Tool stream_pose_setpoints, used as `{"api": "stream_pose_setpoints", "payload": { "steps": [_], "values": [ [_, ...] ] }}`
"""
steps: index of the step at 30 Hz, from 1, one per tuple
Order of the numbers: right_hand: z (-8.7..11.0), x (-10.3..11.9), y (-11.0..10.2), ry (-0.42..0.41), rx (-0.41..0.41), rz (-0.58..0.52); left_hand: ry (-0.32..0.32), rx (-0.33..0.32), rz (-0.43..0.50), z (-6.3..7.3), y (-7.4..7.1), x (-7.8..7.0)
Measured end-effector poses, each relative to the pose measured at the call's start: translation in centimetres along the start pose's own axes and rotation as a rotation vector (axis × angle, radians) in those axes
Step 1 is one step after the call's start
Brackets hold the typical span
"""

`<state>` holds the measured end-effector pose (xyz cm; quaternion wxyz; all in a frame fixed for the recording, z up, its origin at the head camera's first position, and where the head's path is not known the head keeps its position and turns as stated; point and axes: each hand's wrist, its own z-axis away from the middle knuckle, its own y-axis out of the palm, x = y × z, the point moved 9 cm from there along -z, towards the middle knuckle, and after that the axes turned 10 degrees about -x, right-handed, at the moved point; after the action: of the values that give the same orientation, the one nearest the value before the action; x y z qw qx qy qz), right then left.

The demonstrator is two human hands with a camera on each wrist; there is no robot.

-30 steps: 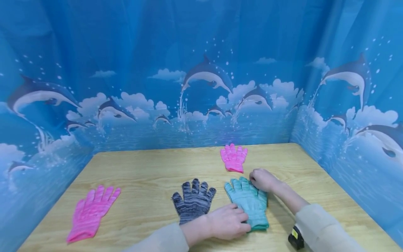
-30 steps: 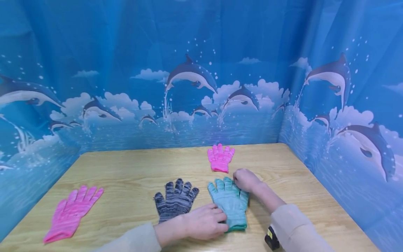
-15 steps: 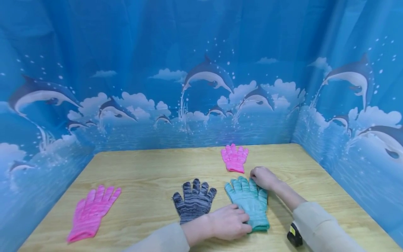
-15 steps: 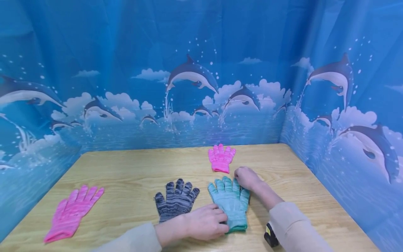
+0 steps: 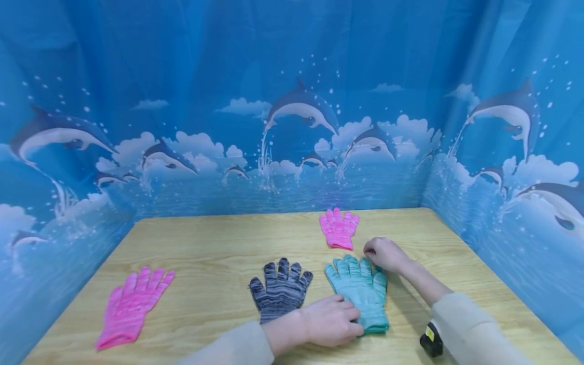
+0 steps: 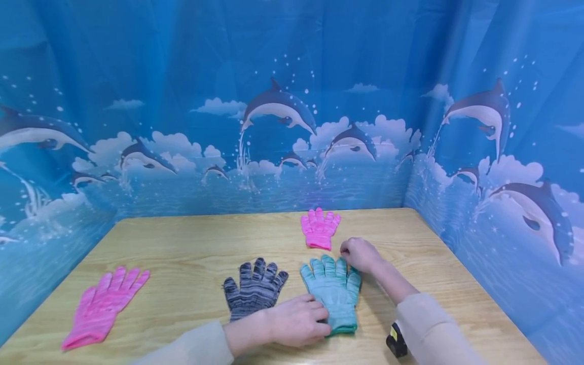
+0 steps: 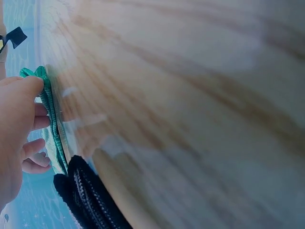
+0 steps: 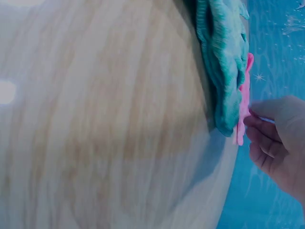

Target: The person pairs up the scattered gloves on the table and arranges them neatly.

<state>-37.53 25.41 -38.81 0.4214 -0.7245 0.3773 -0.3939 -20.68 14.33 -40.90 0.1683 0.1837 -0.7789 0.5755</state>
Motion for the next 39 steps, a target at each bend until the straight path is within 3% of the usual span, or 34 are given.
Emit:
{"api": "stream_pose_setpoints", "payload": {
  "steps": [5, 11, 20, 27, 39],
  "values": [
    [0.4, 0.5, 0.4, -0.054, 0.049, 0.057, -0.004, 0.016, 0.01, 0.0, 0.1, 0.0],
    [0.7, 0.9, 0.8, -0.099, 0.004, 0.118, -0.002, 0.01, 0.01, 0.0, 0.1, 0.0],
    [0.3, 0.7, 0.1, -0.055, -0.098, 0.162, 0.008, -0.007, 0.01, -0.1, 0.0, 0.0],
    [0.5, 0.5, 0.7, -0.044, -0.092, 0.157, 0.02, -0.032, -0.026, -0.2, -0.1, -0.3],
    [0.6, -0.1, 1.0, 0.007, -0.077, 0.077, 0.019, -0.017, -0.032, -0.1, -0.1, -0.2]
  ]
}}
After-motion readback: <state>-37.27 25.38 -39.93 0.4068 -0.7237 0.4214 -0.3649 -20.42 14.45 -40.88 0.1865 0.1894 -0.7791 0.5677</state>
